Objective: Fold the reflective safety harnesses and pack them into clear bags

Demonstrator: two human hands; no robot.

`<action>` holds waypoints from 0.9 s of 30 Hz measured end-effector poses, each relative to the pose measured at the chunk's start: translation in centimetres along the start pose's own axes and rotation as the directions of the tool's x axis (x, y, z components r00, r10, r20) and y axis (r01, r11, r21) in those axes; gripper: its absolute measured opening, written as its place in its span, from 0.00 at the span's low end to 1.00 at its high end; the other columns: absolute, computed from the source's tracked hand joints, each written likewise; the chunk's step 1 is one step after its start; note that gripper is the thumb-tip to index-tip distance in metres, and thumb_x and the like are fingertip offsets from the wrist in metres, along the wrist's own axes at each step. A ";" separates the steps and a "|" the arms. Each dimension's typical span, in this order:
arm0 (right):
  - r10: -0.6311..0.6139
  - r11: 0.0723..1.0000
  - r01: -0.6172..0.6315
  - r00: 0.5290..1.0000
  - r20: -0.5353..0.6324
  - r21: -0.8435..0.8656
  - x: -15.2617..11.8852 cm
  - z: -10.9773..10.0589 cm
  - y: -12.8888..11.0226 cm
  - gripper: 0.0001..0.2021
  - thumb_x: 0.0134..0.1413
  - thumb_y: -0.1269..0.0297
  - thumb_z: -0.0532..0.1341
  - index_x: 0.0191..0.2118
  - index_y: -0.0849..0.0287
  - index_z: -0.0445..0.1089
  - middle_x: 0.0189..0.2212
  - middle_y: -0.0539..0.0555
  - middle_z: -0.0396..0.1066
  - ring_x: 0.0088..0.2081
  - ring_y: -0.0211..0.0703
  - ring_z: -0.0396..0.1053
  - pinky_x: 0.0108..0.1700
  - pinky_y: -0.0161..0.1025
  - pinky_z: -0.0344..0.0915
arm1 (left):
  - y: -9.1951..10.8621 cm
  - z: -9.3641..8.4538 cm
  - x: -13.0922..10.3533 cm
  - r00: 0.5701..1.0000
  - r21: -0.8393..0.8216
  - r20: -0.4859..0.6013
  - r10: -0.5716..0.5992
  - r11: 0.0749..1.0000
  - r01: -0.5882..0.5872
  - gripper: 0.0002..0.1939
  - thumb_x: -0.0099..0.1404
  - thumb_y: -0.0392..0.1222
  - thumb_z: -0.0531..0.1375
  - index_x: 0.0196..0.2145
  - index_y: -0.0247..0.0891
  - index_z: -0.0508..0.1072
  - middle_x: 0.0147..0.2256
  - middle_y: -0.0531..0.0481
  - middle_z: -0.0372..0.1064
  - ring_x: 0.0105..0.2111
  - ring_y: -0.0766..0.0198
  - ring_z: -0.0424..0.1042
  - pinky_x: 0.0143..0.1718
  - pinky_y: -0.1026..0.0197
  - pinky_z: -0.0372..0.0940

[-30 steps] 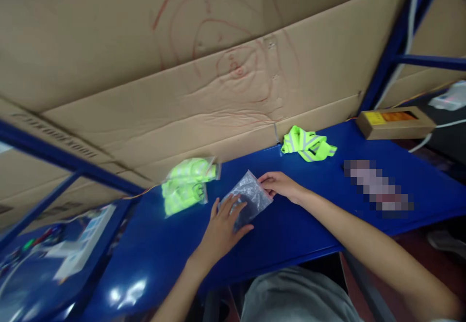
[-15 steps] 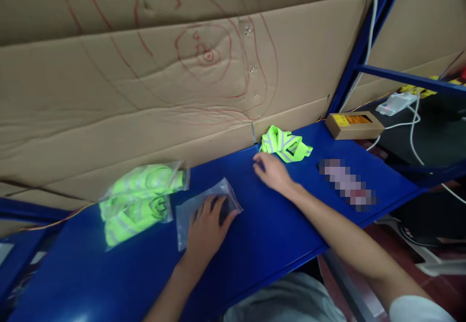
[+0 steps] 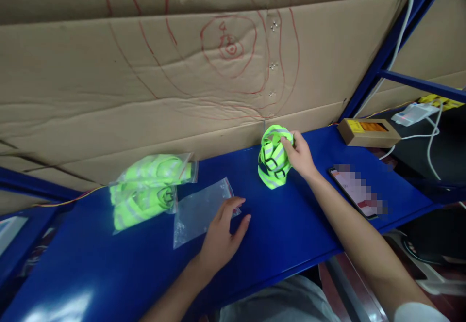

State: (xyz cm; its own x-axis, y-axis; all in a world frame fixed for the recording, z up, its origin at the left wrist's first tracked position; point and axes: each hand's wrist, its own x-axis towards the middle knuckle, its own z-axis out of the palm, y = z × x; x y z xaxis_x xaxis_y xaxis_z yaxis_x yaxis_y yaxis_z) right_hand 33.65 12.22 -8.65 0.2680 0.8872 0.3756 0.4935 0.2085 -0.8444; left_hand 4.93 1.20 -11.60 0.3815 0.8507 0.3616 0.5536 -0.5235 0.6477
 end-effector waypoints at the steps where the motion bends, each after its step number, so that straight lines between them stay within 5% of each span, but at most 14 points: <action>1: 0.077 0.972 -0.087 0.996 0.053 0.217 -0.7 0.4 -0.6 0.17 0.66 0.47 0.56 0.48 0.56 0.66 0.40 0.57 0.77 0.40 0.49 0.74 0.44 0.43 0.70 | 0.1 0.3 -0.1 0.999 -0.100 0.005 -0.041 0.994 0.041 0.23 0.71 0.46 0.60 0.61 0.49 0.62 0.58 0.43 0.69 0.55 0.55 0.74 0.54 0.51 0.72; 3: 0.206 0.795 -0.304 0.949 0.238 0.525 -2.7 1.8 -1.9 0.21 0.62 0.44 0.60 0.49 0.54 0.65 0.40 0.54 0.78 0.38 0.46 0.76 0.40 0.41 0.71 | 0.1 0.7 -0.2 0.992 -0.310 0.027 -0.125 0.942 0.127 0.38 0.66 0.49 0.66 0.67 0.50 0.53 0.65 0.40 0.61 0.60 0.52 0.70 0.57 0.50 0.71; 5: 0.280 0.608 -0.506 0.858 0.431 0.612 -4.9 3.7 -3.0 0.24 0.54 0.42 0.67 0.47 0.54 0.67 0.37 0.53 0.79 0.35 0.45 0.76 0.36 0.39 0.71 | 0.0 1.0 -0.1 0.972 -0.500 0.082 -0.221 0.834 0.232 0.47 0.61 0.50 0.70 0.69 0.48 0.49 0.67 0.38 0.60 0.62 0.48 0.68 0.58 0.49 0.70; 7: 0.286 0.504 -0.604 0.791 0.540 0.618 -6.3 5.0 -3.7 0.24 0.50 0.42 0.70 0.43 0.56 0.70 0.32 0.51 0.78 0.31 0.42 0.75 0.32 0.36 0.70 | -0.2 0.9 0.3 0.929 -0.612 0.151 -0.338 0.706 0.356 0.43 0.59 0.50 0.72 0.66 0.42 0.57 0.60 0.38 0.68 0.58 0.48 0.72 0.56 0.50 0.70; 9: 0.310 0.483 -0.594 0.803 0.509 0.643 -6.3 5.1 -3.5 0.23 0.49 0.43 0.71 0.38 0.56 0.70 0.24 0.47 0.74 0.23 0.36 0.69 0.24 0.33 0.64 | -0.3 0.4 0.8 0.871 -0.673 0.202 -0.448 0.582 0.456 0.33 0.60 0.49 0.72 0.58 0.37 0.68 0.52 0.40 0.76 0.51 0.50 0.76 0.51 0.54 0.72; 13: 0.431 0.506 -0.532 0.838 0.335 0.679 -3.3 2.5 -2.0 0.22 0.45 0.50 0.75 0.33 0.56 0.64 0.15 0.39 0.59 0.13 0.28 0.52 0.14 0.28 0.45 | -0.3 -1.5 1.8 0.785 -0.752 0.345 -0.515 0.348 0.559 0.28 0.57 0.48 0.73 0.52 0.35 0.74 0.44 0.41 0.79 0.41 0.52 0.79 0.41 0.58 0.74; 17: 0.388 0.522 -0.478 0.871 0.303 0.706 -1.8 0.9 -2.1 0.23 0.50 0.47 0.72 0.43 0.52 0.63 0.30 0.48 0.74 0.30 0.39 0.74 0.31 0.35 0.72 | -0.2 -2.1 2.1 0.762 -0.787 0.362 -0.537 0.262 0.559 0.33 0.51 0.43 0.77 0.53 0.36 0.73 0.44 0.43 0.79 0.40 0.53 0.80 0.41 0.58 0.74; 19: 0.246 0.699 -0.349 0.937 0.248 0.625 -2.8 1.2 -2.9 0.20 0.54 0.46 0.68 0.44 0.51 0.64 0.38 0.52 0.76 0.42 0.44 0.76 0.44 0.41 0.73 | -0.3 -1.7 2.0 0.769 -0.815 0.308 -0.560 0.261 0.517 0.34 0.50 0.42 0.77 0.53 0.37 0.73 0.45 0.45 0.79 0.41 0.55 0.79 0.41 0.58 0.75; 21: -0.004 0.918 -0.104 0.962 0.272 0.383 -4.4 1.9 -3.6 0.16 0.57 0.47 0.67 0.39 0.53 0.68 0.38 0.53 0.75 0.43 0.44 0.73 0.47 0.43 0.69 | -0.5 -1.3 1.9 0.779 -0.841 0.259 -0.571 0.264 0.472 0.33 0.51 0.41 0.77 0.53 0.39 0.72 0.45 0.47 0.78 0.41 0.58 0.79 0.43 0.59 0.74; 24: -0.171 0.985 0.140 0.842 0.512 0.098 -6.5 3.0 -4.1 0.14 0.59 0.50 0.65 0.39 0.56 0.70 0.35 0.53 0.74 0.37 0.43 0.71 0.42 0.41 0.65 | -0.8 -0.9 1.6 0.805 -0.853 0.212 -0.555 0.297 0.429 0.33 0.51 0.38 0.76 0.52 0.43 0.70 0.44 0.51 0.77 0.41 0.62 0.77 0.43 0.62 0.72; 27: -0.122 0.988 0.033 0.782 0.611 0.154 -7.0 3.7 -3.7 0.12 0.60 0.53 0.64 0.39 0.56 0.69 0.31 0.50 0.73 0.32 0.40 0.70 0.35 0.38 0.63 | -1.2 -1.0 1.5 0.824 -0.831 0.234 -0.517 0.333 0.445 0.35 0.50 0.36 0.76 0.52 0.46 0.67 0.43 0.53 0.76 0.41 0.63 0.76 0.43 0.62 0.71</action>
State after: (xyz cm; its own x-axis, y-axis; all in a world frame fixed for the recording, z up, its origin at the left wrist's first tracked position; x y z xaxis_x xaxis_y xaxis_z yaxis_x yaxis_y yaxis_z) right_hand 26.84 6.74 -9.55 -0.3562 0.9201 0.1629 0.3688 0.2986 -0.8802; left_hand 4.13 3.12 -11.17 0.2010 0.9603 -0.1936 -0.2611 0.2430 0.9342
